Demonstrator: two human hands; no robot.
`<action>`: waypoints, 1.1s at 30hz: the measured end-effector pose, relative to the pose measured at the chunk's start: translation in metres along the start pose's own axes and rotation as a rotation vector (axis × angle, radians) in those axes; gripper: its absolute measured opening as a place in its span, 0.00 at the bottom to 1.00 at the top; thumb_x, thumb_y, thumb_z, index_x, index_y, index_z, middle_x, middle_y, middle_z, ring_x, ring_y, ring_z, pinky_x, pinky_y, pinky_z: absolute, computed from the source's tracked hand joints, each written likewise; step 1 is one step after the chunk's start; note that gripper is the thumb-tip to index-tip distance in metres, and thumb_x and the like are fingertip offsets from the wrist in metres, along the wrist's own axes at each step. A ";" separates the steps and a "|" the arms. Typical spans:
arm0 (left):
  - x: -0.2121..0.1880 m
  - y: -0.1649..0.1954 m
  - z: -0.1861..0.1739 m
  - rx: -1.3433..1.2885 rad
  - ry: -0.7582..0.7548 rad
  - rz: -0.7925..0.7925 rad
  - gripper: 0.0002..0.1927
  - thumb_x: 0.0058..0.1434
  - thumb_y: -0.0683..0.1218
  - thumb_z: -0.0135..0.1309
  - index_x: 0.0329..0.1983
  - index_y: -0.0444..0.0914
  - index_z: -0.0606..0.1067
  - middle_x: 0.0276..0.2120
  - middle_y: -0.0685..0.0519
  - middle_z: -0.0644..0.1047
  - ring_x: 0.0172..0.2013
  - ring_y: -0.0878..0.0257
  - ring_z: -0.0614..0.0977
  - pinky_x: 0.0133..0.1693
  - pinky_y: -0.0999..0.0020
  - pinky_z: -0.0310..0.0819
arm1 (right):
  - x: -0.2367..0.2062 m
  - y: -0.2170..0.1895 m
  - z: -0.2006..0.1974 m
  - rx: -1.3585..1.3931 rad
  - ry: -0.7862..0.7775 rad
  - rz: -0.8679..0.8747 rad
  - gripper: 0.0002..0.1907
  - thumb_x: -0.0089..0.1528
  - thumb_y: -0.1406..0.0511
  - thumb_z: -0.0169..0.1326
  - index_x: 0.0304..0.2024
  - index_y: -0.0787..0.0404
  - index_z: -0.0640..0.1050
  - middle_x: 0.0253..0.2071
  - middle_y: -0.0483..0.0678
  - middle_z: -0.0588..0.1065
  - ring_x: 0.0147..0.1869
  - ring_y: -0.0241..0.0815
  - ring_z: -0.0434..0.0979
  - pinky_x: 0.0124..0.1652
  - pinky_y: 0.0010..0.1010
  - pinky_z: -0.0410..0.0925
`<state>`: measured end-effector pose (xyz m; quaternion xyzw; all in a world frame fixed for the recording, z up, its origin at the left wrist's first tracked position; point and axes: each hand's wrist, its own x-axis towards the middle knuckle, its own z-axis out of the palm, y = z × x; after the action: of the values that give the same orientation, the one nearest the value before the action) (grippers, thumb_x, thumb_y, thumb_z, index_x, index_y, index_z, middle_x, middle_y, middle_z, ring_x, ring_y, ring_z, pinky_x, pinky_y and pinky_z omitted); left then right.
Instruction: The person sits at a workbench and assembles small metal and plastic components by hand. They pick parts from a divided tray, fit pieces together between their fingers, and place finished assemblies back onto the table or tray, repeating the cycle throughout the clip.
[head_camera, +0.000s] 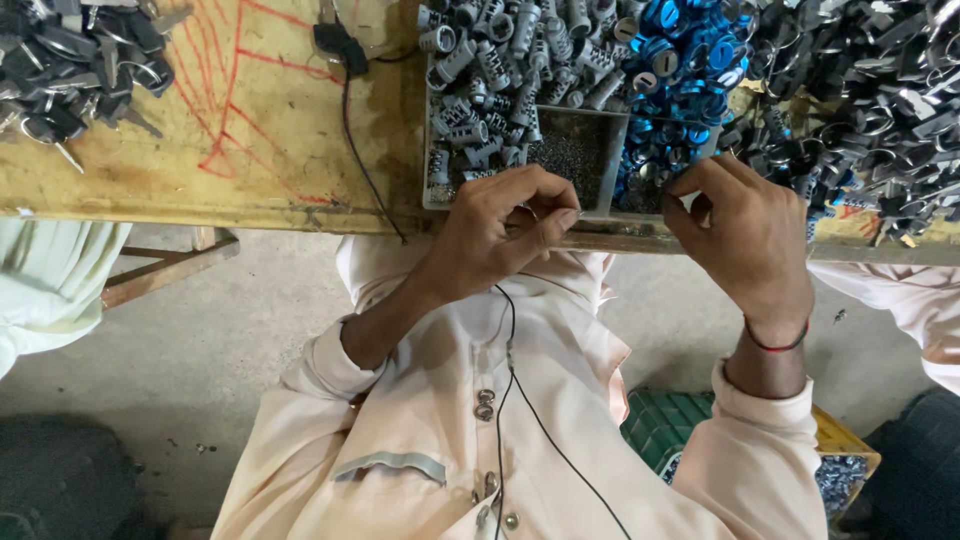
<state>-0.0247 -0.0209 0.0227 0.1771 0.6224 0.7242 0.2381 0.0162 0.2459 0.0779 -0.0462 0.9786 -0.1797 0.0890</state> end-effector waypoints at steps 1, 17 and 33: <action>0.000 0.001 0.001 0.012 0.000 0.001 0.08 0.71 0.45 0.57 0.45 0.34 0.77 0.38 0.54 0.78 0.32 0.71 0.83 0.34 0.76 0.82 | -0.002 0.000 0.001 0.009 0.009 0.010 0.04 0.64 0.68 0.63 0.38 0.56 0.79 0.37 0.46 0.76 0.33 0.44 0.79 0.33 0.36 0.68; -0.002 0.005 0.009 0.035 -0.016 0.054 0.08 0.71 0.44 0.57 0.46 0.34 0.76 0.37 0.54 0.80 0.34 0.71 0.84 0.36 0.75 0.83 | -0.008 0.001 0.015 0.300 0.183 0.075 0.04 0.68 0.74 0.61 0.44 0.64 0.80 0.41 0.48 0.77 0.34 0.35 0.76 0.33 0.24 0.66; 0.000 -0.005 0.036 -0.602 0.025 -0.153 0.12 0.75 0.45 0.52 0.52 0.31 0.73 0.39 0.50 0.79 0.38 0.66 0.84 0.40 0.68 0.85 | -0.023 -0.057 0.045 0.972 0.285 0.050 0.03 0.72 0.75 0.54 0.44 0.70 0.73 0.46 0.46 0.69 0.35 0.31 0.73 0.34 0.20 0.67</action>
<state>-0.0047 0.0088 0.0235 0.0423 0.3945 0.8580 0.3262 0.0509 0.1801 0.0610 0.0490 0.7849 -0.6169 -0.0301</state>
